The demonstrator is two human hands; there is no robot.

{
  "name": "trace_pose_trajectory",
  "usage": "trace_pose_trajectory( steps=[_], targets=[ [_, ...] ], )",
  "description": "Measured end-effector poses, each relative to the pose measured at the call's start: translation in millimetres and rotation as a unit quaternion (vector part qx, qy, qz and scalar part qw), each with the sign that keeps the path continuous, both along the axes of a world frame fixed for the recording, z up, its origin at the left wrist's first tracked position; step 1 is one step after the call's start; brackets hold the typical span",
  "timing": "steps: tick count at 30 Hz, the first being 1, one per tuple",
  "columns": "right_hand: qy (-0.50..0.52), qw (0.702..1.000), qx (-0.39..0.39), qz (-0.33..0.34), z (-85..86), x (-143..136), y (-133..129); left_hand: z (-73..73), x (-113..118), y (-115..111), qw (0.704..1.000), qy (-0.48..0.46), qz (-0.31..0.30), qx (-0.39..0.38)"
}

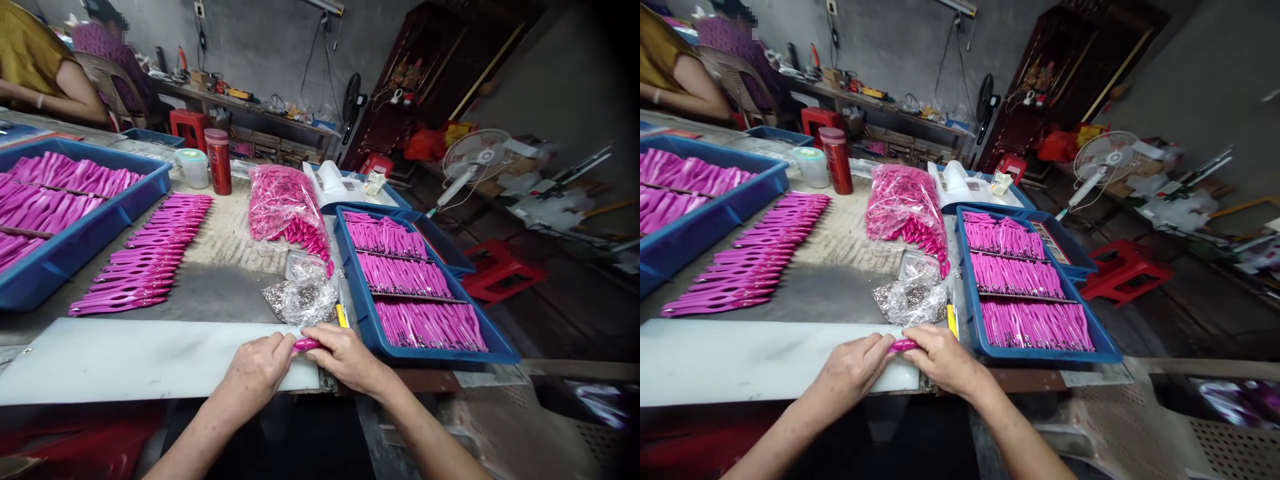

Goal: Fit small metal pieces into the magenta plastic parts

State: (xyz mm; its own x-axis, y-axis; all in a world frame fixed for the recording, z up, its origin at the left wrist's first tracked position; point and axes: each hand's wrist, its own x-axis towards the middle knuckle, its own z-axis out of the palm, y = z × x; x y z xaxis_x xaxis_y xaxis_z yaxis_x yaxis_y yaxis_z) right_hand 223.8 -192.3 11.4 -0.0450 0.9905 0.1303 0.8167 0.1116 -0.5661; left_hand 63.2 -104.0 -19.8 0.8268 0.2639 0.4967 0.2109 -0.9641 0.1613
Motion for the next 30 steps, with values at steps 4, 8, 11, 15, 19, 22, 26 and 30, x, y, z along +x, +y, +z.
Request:
trace_pose_trajectory(
  steps=[4, 8, 11, 15, 19, 22, 26, 30],
  targets=[
    [0.026, 0.997, 0.025, -0.067, 2.9, 4.5, 5.4, -5.1, 0.2, 3.7, 0.999, -0.018, 0.031, -0.008],
    [0.014, 0.980, 0.111, -0.163, 3.0, 10.6, 19.8, -9.0, 1.0, 3.6, 0.999, -0.004, 0.051, -0.017],
    [-0.053, 0.977, 0.100, -0.180, 3.3, 13.4, 35.2, -9.0, 0.9, 2.3, 0.998, 0.000, 0.057, -0.019],
    [-0.228, 0.957, -0.035, -0.176, 3.2, 13.7, 53.9, -8.6, 0.7, 1.5, 0.998, -0.001, 0.062, -0.025],
    [-0.320, 0.926, -0.121, -0.163, 1.2, 12.8, 65.5, -9.4, 1.0, 1.6, 0.998, -0.008, 0.055, -0.021],
    [-0.337, 0.918, -0.140, -0.155, -0.2, 11.7, 70.9, -9.5, 0.8, 1.5, 0.998, 0.000, 0.054, -0.020],
    [-0.354, 0.910, -0.158, -0.143, -0.3, 9.6, 76.0, -9.3, 0.6, 1.2, 0.998, 0.012, 0.055, -0.025],
    [-0.359, 0.910, -0.166, -0.125, 0.5, 8.2, 78.8, -9.4, 0.5, 1.2, 0.998, 0.014, 0.052, -0.030]
  ],
)
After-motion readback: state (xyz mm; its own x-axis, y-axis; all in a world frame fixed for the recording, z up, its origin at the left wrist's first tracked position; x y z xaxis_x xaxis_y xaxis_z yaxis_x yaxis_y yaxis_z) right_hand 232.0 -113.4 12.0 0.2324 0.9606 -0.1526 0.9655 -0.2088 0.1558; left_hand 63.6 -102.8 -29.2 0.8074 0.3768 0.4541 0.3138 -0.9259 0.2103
